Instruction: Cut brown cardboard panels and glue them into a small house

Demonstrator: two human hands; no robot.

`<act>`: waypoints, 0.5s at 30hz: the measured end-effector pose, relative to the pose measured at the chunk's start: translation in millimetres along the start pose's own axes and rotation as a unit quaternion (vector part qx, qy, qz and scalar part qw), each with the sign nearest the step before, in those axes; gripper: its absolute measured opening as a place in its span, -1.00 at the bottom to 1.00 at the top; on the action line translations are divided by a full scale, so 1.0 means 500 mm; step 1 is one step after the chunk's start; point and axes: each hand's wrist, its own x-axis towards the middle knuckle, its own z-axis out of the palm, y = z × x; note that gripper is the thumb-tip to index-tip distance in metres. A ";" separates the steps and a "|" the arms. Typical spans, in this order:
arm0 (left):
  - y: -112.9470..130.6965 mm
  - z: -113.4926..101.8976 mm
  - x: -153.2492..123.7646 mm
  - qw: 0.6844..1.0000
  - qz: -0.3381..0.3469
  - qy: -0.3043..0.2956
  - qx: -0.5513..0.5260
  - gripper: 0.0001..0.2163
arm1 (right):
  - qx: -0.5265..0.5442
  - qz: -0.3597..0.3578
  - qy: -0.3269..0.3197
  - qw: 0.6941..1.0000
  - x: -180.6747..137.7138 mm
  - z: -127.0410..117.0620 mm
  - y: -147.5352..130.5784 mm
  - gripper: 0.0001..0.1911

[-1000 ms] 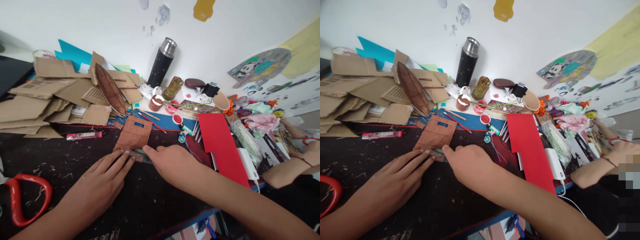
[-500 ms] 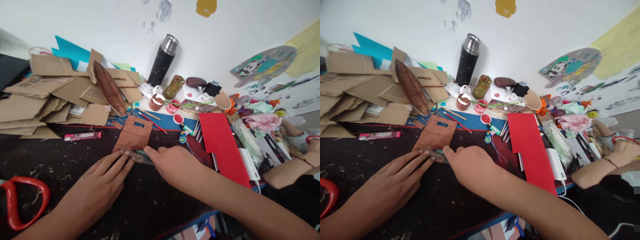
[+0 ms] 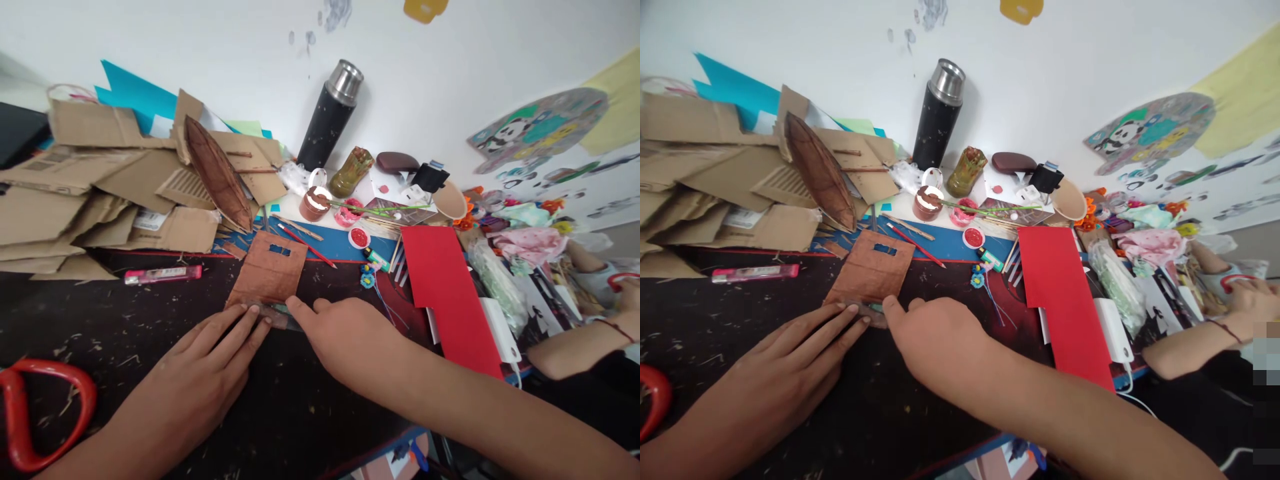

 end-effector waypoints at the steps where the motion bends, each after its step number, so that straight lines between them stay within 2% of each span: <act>1: 0.000 0.000 0.000 1.000 0.001 -0.004 0.000 -0.52 | 0.016 -0.002 0.008 1.000 0.000 0.001 0.006 -0.43; 4: 0.000 0.001 0.002 1.000 0.002 -0.013 0.015 -0.52 | 0.051 -0.001 0.024 0.998 -0.001 0.006 0.020 -0.55; 8: 0.002 -0.003 0.005 0.999 0.006 -0.011 0.040 -0.51 | 0.024 0.001 0.048 0.999 -0.010 0.010 0.027 -0.51; 15: -0.002 -0.006 0.008 0.999 0.007 -0.017 0.037 -0.53 | 0.026 0.018 0.049 0.998 -0.028 0.009 0.032 -0.51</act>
